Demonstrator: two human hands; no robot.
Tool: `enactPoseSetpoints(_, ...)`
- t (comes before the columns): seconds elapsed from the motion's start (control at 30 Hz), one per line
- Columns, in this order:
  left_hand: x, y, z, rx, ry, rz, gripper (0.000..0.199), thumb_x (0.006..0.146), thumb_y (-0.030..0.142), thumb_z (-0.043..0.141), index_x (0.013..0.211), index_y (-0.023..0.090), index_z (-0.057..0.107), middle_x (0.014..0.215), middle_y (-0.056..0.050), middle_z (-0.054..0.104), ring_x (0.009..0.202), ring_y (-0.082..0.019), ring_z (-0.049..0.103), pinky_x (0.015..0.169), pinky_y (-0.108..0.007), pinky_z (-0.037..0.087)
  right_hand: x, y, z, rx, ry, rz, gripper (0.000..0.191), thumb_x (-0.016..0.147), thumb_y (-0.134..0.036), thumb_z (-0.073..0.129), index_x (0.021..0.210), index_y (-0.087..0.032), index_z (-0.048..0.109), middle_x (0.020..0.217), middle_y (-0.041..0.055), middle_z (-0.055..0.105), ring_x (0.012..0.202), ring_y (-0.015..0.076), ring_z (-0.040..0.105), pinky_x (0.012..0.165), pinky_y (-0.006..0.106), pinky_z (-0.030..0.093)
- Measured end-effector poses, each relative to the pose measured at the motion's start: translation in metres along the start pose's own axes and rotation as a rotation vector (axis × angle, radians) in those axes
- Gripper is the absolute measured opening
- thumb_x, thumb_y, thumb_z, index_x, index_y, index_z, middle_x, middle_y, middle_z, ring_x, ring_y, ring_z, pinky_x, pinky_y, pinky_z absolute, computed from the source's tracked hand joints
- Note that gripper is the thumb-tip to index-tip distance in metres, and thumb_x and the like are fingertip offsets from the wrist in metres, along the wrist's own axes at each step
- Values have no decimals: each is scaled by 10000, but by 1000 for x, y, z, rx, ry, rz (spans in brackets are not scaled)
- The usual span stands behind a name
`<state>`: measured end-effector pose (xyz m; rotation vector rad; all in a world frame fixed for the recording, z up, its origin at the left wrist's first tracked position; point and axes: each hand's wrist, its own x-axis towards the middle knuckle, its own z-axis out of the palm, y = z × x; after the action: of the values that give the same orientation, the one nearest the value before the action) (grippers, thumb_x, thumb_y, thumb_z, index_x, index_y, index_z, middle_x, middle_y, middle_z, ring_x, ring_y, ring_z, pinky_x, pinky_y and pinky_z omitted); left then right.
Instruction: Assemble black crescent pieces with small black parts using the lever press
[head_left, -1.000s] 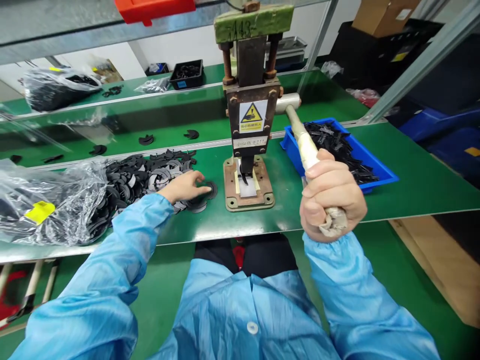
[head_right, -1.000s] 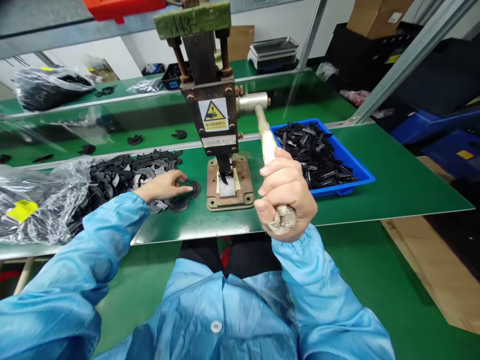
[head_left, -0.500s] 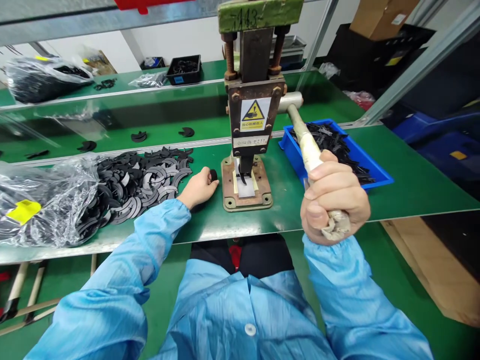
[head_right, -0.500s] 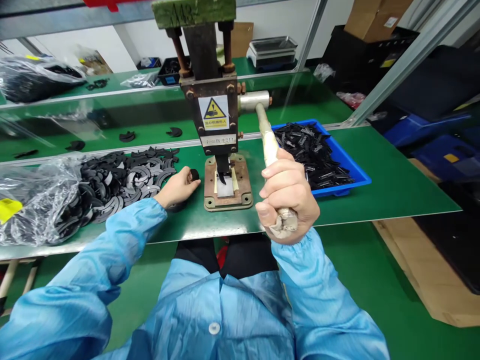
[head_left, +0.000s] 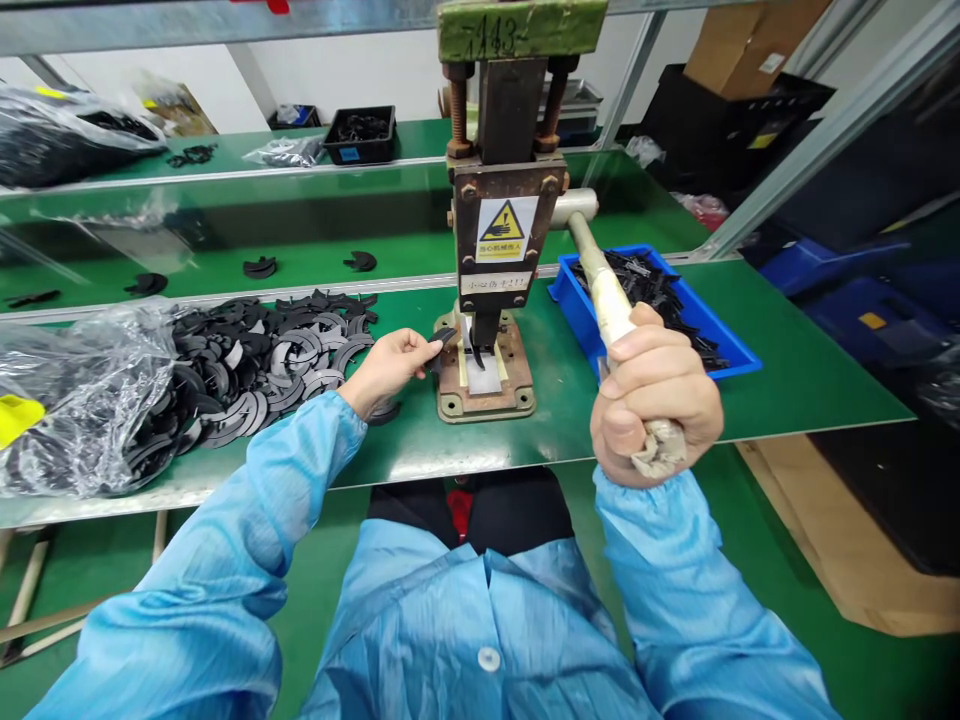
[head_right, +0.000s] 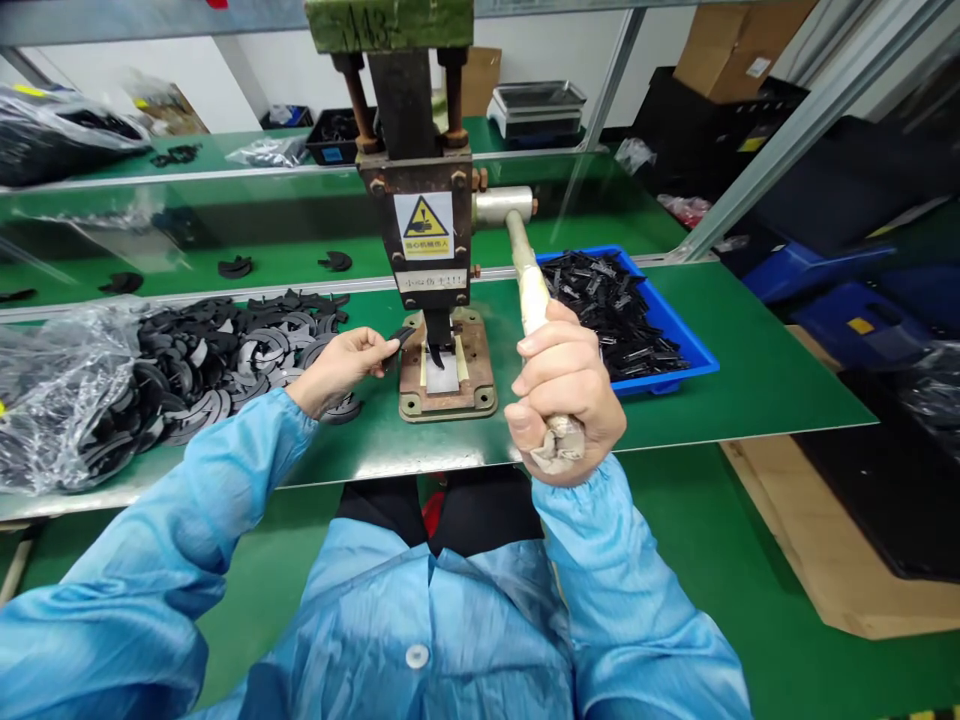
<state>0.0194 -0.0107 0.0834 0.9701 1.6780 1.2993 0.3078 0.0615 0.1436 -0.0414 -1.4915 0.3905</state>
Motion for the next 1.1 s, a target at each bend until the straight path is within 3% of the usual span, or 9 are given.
enactPoseSetpoints(0.07, 3, -1, 5, -52, 31, -7, 504, 759, 467, 985, 916, 199, 589, 653, 54, 629, 514, -92, 572, 526, -228, 423, 0, 1, 0, -5, 7, 2, 350, 884, -447, 792, 709, -261, 553, 686, -45, 597, 865, 193, 701, 1124, 650, 603)
enactPoseSetpoints(0.17, 8, 0, 11, -123, -25, -28, 476, 785, 352, 984, 1048, 179, 628, 737, 31, 697, 563, -96, 638, 561, -222, 510, 0, 2, 0, -7, 7, -10, 352, 888, -444, 790, 708, -260, 549, 685, -47, 594, 859, 191, 696, 1108, 646, 606)
enactPoseSetpoints(0.3, 15, 0, 18, -121, -81, -34, 343, 847, 349, 945, 940, 151, 680, 815, -19, 732, 638, -99, 680, 608, -223, 595, 0, 2, 0, 5, -2, -28, 347, 906, -445, 791, 725, -260, 559, 694, -46, 586, 869, 187, 686, 1112, 643, 602)
enactPoseSetpoints(0.47, 25, -2, 22, -48, -142, -46, 337, 875, 387, 924, 873, 142, 693, 796, -29, 720, 618, -94, 668, 580, -206, 590, 0, -3, -1, -15, -10, 15, 355, 948, -441, 755, 719, -248, 566, 721, -50, 601, 914, 166, 697, 1137, 594, 584)
enactPoseSetpoints(0.63, 29, -1, 23, 22, -129, -38, 315, 879, 370, 924, 872, 144, 705, 779, -20, 708, 611, -89, 665, 571, -192, 575, 0, -6, -1, -18, -15, 30, 364, 961, -445, 749, 723, -242, 562, 728, -52, 604, 930, 156, 698, 1154, 579, 567)
enactPoseSetpoints(0.93, 36, 14, 20, 51, -205, -252, 418, 871, 357, 939, 773, 170, 579, 612, 1, 664, 528, -109, 671, 562, -208, 592, -2, -5, 1, -42, 14, 44, 377, 971, -470, 731, 716, -267, 541, 692, -40, 554, 890, 179, 691, 1136, 600, 568)
enactPoseSetpoints(1.1, 38, 17, 19, 28, -238, -296, 418, 885, 333, 929, 769, 179, 558, 601, -5, 670, 539, -127, 703, 552, -201, 589, -2, -6, 1, -23, 14, 52, 369, 962, -450, 747, 720, -251, 553, 696, -36, 570, 906, 172, 692, 1147, 596, 559)
